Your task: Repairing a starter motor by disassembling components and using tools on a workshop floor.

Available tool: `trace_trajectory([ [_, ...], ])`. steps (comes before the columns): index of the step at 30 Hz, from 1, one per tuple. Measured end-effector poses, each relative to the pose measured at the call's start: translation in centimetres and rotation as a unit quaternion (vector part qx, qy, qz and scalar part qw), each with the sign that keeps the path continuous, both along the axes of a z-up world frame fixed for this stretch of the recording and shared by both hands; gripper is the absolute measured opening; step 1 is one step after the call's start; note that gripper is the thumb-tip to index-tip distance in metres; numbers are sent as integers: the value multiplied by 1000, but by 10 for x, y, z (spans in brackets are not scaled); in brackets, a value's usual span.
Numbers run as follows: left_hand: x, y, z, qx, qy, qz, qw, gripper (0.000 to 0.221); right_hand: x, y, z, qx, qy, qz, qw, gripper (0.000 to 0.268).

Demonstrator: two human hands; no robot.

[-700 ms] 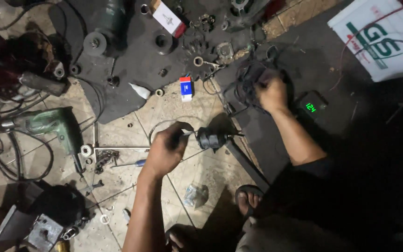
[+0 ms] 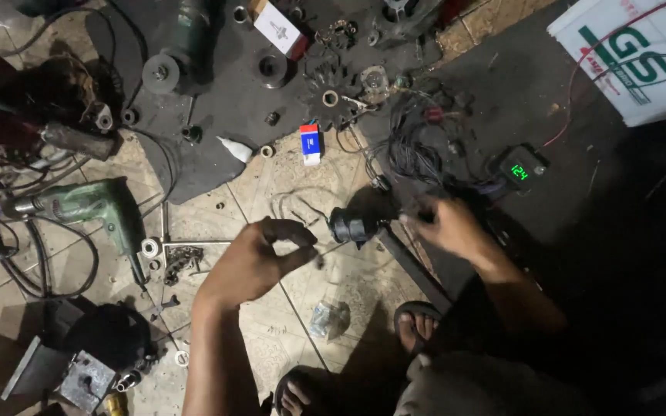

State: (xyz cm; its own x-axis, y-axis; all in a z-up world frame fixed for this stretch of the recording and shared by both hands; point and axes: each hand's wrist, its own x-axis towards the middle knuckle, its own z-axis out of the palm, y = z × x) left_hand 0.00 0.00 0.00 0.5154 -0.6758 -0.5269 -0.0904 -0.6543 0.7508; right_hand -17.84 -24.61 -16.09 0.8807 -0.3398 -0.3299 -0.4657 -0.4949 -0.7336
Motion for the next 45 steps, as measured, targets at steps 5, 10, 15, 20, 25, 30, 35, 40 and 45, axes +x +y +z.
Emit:
trace_trajectory([
  [5, -34, -22, -80, 82, -161, -43, 983, 30, 6, -17, -64, -59, -108, -100, 987, 18],
  [10, -121, -100, -188, 77, -134, -123, 980, 33, 23, -61, -43, -105, -124, -103, 981, 28],
  [15, -151, -138, -232, 104, -65, -134, 983, 75, 58, -130, -106, -182, -95, -128, 970, 31],
  [20, -150, -124, -207, 62, -66, -71, 993, 62, 57, -129, -129, -178, -126, -161, 963, 18],
  [25, -108, -134, -142, -106, -92, 144, 980, 35, 5, -99, -104, -224, -254, -240, 910, 6],
  [30, -77, -178, -179, -66, 45, 195, 978, 46, -20, -34, -100, -128, -178, -148, 964, 27],
  [35, -71, -164, -200, -64, 1, 247, 967, 35, -6, -25, -28, -33, -191, -50, 980, 8],
  [40, -62, -137, -175, -20, -28, 215, 976, 34, 23, -96, -74, -180, -237, -162, 941, 21],
  [45, -68, -114, -103, -108, 21, 246, 963, 38, 88, -145, -113, -347, -102, -4, 932, 32],
])
